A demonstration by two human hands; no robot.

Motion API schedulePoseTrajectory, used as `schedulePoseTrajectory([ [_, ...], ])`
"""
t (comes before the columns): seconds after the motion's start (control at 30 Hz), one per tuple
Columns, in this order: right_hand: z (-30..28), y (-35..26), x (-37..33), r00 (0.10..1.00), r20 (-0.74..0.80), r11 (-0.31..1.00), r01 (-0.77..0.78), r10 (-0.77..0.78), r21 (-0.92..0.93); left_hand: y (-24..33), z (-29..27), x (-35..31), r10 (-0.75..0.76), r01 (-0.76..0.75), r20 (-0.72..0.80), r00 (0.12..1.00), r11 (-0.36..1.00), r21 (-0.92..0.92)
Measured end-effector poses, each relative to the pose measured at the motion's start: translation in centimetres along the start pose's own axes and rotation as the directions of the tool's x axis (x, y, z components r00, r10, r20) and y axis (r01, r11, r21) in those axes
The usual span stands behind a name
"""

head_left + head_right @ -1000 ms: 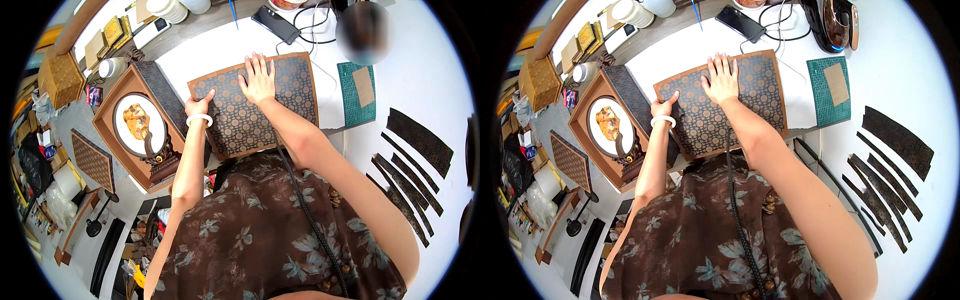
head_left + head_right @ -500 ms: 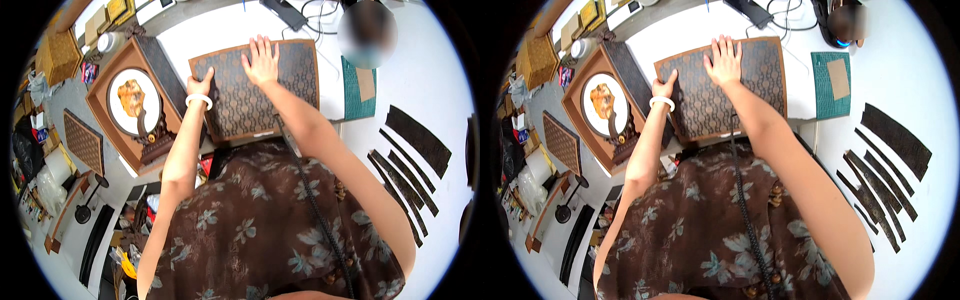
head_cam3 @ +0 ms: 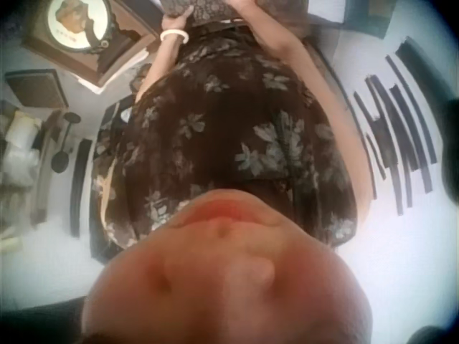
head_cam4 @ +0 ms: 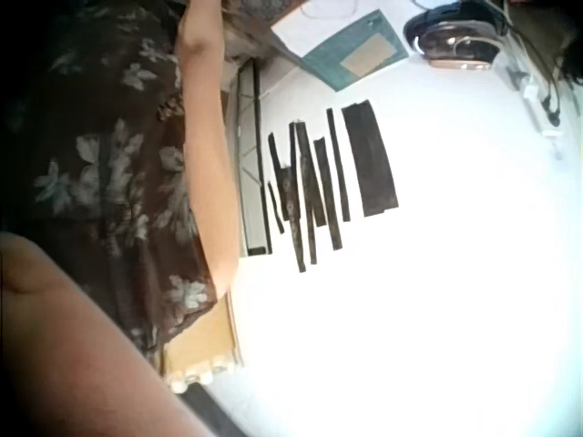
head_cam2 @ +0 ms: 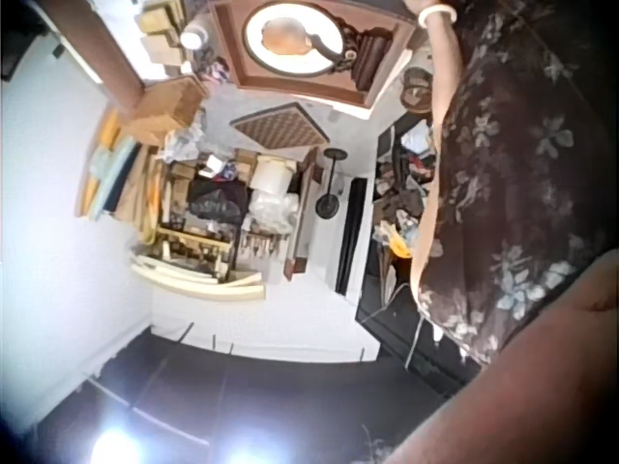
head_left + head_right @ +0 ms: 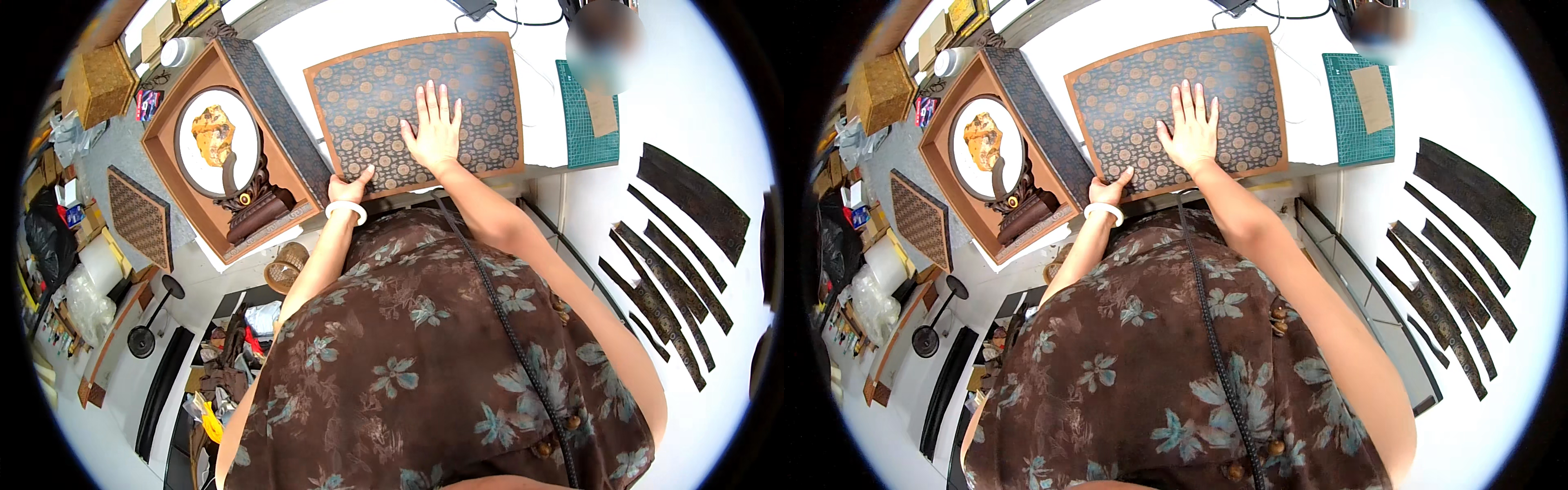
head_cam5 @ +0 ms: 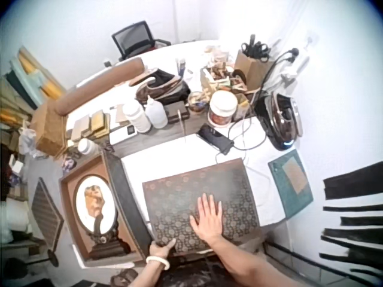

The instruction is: The person assembles a decorative panel by applying adhesive to a patterned board and attaching a brown backing. They use a yellow utility knife to spread the adhesive and a yellow sponge to press the layers together. The person handles multiple boards, flipping them over and smoothing the surfaces to ensure adhesion.

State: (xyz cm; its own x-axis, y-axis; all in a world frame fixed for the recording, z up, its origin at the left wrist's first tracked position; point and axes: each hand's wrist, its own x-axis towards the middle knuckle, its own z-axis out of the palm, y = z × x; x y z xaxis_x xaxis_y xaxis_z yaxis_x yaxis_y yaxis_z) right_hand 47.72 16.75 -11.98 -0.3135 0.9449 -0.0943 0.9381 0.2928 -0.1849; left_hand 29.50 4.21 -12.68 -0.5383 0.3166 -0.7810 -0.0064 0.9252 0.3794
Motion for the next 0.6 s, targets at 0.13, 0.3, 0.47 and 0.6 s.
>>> schedulePoseTrajectory([
  [0.13,0.0,0.0,0.3,0.999,0.038,0.999,-0.014,0.016,-0.038,1.0,-0.7,-1.1,0.034,-0.008,-0.085,0.996,0.956,0.293],
  [0.3,0.7,0.2,0.0,0.998,0.063,1.000,-0.021,0.022,-0.016,1.7,-1.2,-2.1,0.008,0.022,-0.071,0.997,0.911,0.412],
  [0.47,0.6,0.3,-0.1,0.999,0.035,1.000,-0.019,0.019,-0.005,1.0,-1.0,-1.5,0.007,0.000,-0.022,1.000,0.945,0.326],
  [0.6,0.3,0.0,0.2,1.000,0.027,1.000,-0.001,0.000,0.031,-0.4,-0.7,0.7,0.012,-0.017,0.056,0.998,0.995,0.097],
])
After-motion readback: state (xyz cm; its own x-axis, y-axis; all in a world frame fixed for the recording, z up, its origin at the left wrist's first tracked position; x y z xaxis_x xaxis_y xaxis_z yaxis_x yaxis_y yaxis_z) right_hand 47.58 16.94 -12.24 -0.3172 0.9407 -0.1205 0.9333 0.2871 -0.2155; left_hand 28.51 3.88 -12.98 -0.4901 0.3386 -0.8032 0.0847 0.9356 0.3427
